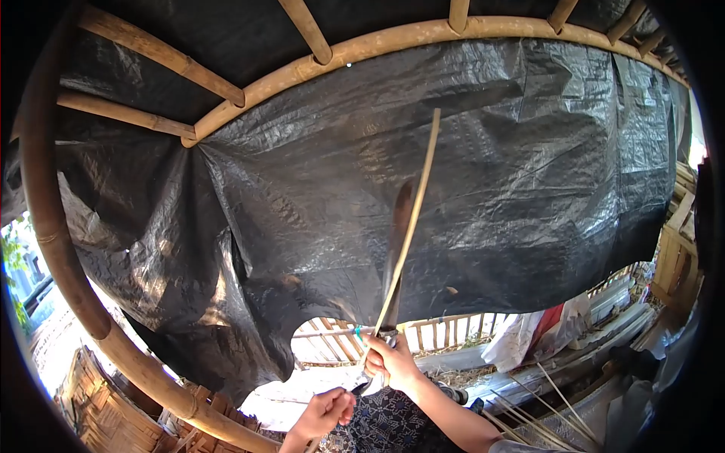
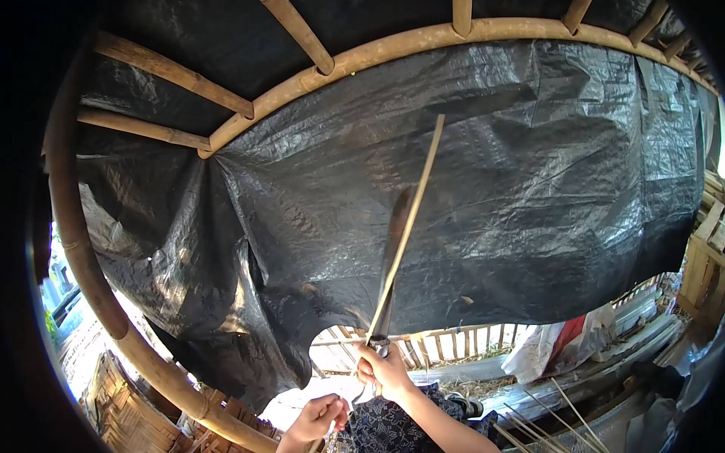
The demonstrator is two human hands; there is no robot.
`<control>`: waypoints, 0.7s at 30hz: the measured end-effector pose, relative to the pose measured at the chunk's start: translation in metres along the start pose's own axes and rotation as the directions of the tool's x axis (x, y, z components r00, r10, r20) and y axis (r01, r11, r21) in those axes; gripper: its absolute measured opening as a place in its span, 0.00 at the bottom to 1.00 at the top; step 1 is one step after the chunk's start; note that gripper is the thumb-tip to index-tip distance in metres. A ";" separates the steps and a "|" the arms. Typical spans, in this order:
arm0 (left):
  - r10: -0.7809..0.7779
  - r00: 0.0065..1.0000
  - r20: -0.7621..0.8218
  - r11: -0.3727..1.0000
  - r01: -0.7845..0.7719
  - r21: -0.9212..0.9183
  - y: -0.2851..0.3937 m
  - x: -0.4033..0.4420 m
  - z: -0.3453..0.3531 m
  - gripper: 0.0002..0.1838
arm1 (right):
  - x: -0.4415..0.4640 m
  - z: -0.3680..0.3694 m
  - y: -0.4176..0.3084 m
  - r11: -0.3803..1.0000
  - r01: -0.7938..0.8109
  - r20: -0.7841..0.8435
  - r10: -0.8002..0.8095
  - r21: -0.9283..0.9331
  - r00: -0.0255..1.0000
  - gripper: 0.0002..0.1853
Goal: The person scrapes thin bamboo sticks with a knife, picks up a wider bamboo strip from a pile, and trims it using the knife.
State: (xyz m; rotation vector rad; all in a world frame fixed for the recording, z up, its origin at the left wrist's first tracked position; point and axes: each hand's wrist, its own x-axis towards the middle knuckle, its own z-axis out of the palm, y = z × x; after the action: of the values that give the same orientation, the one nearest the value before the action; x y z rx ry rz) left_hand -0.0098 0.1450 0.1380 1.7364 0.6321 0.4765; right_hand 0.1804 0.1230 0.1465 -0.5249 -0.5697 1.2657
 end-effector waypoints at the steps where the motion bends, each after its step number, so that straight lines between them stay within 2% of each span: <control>1: -0.022 1.000 0.014 0.997 0.023 -0.072 -0.004 -0.003 0.002 0.12 | -0.005 0.001 0.002 1.000 -0.013 0.004 0.013 0.002 1.000 0.09; 3: -0.054 0.998 0.024 0.987 0.057 -0.149 -0.014 -0.008 0.007 0.13 | -0.008 -0.001 0.012 0.995 -0.083 0.078 0.078 0.058 0.994 0.10; 5: -0.096 0.995 -0.025 0.945 0.083 -0.317 -0.021 -0.011 0.010 0.13 | -0.008 -0.005 0.025 0.991 -0.108 0.155 0.095 0.080 0.983 0.10; 8: -0.169 0.983 -0.068 0.960 0.148 -0.237 -0.054 -0.010 0.003 0.14 | -0.002 -0.006 0.034 0.998 -0.066 0.153 0.065 -0.001 0.986 0.10; 9: -0.126 0.987 -0.104 0.949 0.089 -0.302 -0.070 -0.009 0.001 0.12 | -0.001 -0.006 0.036 0.998 -0.053 0.135 0.055 -0.024 0.989 0.10; 10: -0.130 0.986 -0.108 0.948 0.091 -0.304 -0.052 -0.011 0.006 0.12 | -0.001 -0.006 0.039 0.998 -0.059 0.136 0.061 -0.023 0.989 0.10; 12: -0.191 0.954 -0.231 0.964 0.138 -0.228 -0.013 -0.018 0.016 0.10 | -0.002 -0.008 0.048 0.997 -0.071 0.086 0.070 0.011 0.994 0.10; 13: -0.156 0.945 -0.289 0.979 0.110 -0.170 -0.009 -0.017 0.021 0.15 | -0.003 -0.011 0.056 0.995 -0.098 0.063 0.097 0.011 0.993 0.10; 14: -0.164 0.942 -0.294 0.977 0.115 -0.177 -0.014 -0.015 0.019 0.15 | -0.004 -0.012 0.061 0.992 -0.122 0.047 0.120 0.022 0.992 0.10; 16: -0.205 0.957 -0.205 0.856 0.073 -0.512 -0.033 -0.008 0.011 0.11 | -0.004 -0.018 0.072 0.985 -0.174 0.001 0.174 -0.011 0.985 0.10; 18: -0.175 0.963 -0.203 0.920 0.086 -0.382 -0.040 -0.004 0.005 0.11 | -0.002 -0.024 0.078 0.977 -0.213 -0.039 0.213 0.004 0.976 0.12; 20: -0.171 0.959 -0.224 0.925 0.079 -0.371 -0.041 0.000 0.005 0.11 | -0.001 -0.029 0.081 0.959 -0.277 -0.097 0.282 0.062 0.954 0.12; 21: -0.182 0.959 -0.218 0.923 0.090 -0.375 -0.042 0.001 0.004 0.11 | 0.000 -0.030 0.083 0.953 -0.288 -0.070 0.295 0.094 0.953 0.12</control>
State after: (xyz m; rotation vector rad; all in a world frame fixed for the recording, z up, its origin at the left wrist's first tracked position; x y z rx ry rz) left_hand -0.0132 0.1506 0.0961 1.2830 0.7857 0.6745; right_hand 0.1402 0.1395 0.0701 -0.6050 -0.3753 1.5331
